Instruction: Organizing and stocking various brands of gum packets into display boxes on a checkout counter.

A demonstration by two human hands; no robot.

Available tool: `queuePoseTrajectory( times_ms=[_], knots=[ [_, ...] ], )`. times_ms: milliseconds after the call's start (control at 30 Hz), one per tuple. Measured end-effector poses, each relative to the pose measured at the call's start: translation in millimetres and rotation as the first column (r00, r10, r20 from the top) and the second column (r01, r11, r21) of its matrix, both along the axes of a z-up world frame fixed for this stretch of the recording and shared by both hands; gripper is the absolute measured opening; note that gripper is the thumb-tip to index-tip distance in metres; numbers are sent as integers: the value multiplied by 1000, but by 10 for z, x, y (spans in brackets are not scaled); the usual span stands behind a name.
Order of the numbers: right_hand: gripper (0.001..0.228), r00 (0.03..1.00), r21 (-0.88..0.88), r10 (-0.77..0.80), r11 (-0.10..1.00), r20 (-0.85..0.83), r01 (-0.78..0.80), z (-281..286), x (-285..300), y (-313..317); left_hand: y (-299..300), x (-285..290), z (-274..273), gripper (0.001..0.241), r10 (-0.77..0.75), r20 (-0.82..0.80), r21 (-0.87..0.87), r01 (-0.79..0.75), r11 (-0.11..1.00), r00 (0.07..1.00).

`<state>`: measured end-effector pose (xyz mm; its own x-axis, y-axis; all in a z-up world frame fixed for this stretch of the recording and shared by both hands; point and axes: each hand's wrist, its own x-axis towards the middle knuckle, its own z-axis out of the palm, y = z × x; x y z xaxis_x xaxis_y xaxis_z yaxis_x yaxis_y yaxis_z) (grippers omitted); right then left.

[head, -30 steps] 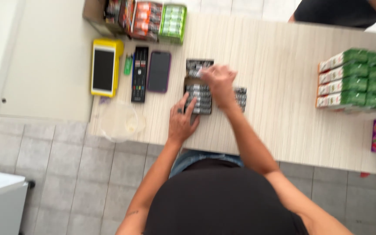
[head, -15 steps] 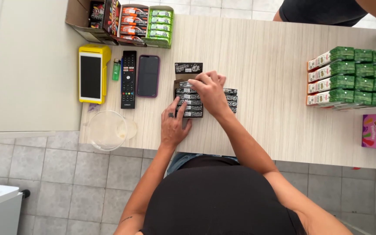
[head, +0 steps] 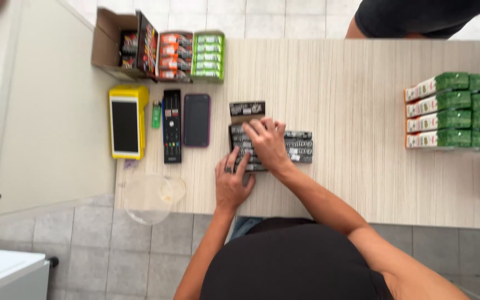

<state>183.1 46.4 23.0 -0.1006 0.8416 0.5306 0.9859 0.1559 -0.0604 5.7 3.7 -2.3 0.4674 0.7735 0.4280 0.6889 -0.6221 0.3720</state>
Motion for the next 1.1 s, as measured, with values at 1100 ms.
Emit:
queuePoseTrajectory(
  times_ms=[1100],
  knots=[
    [27,696,-475,-351,880,-627,15,-21,1360,-889,-99,-63,-80,83,-49,159,-31,54,998,986]
  ],
)
